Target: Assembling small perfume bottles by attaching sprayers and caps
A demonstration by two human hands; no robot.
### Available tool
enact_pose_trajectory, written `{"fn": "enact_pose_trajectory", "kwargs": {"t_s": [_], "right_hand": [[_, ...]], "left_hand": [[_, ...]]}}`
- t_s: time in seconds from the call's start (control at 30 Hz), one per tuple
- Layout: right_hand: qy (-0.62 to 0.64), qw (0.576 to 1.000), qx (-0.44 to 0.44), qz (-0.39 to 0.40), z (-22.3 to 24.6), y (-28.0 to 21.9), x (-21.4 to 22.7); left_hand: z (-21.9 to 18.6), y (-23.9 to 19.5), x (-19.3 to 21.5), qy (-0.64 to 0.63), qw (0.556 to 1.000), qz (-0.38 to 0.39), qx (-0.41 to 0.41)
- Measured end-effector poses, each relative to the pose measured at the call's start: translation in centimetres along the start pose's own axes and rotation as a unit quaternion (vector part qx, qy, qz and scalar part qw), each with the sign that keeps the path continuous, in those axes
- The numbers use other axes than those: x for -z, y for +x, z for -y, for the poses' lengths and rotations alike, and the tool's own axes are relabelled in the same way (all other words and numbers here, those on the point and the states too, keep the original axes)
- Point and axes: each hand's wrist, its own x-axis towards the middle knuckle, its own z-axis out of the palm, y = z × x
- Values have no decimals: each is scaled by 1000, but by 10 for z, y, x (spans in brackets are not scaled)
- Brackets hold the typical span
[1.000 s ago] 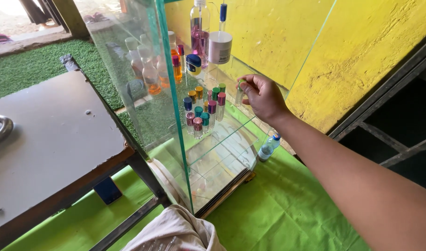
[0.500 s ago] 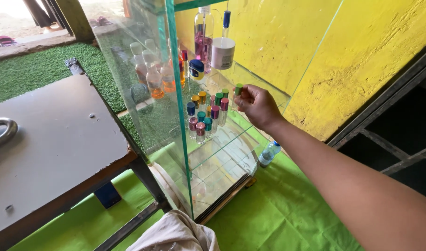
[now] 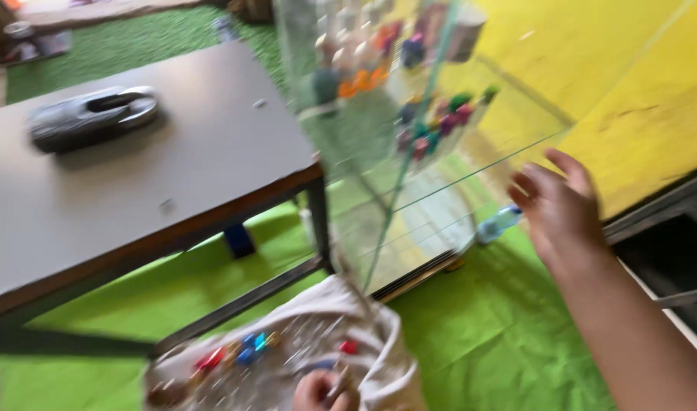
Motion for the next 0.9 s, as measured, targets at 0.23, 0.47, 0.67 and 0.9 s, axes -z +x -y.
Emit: {"fn": "enact_pose_trajectory", "kwargs": {"t_s": [0.23, 0.47, 0.67, 0.9], "right_hand": [[-14, 983, -178, 44, -79, -259, -19], [-379, 816, 33, 436, -164, -279, -22], [-443, 787, -74, 423, -165, -253, -44], [-522, 799, 18, 298, -125, -243, -54]], "left_hand": [[-129, 14, 69, -13, 938, 169, 302], [-149, 20, 93, -139, 934, 150, 293], [-163, 55, 166, 27, 954, 173, 242], [-168, 58, 173, 57, 931, 178, 314]]}}
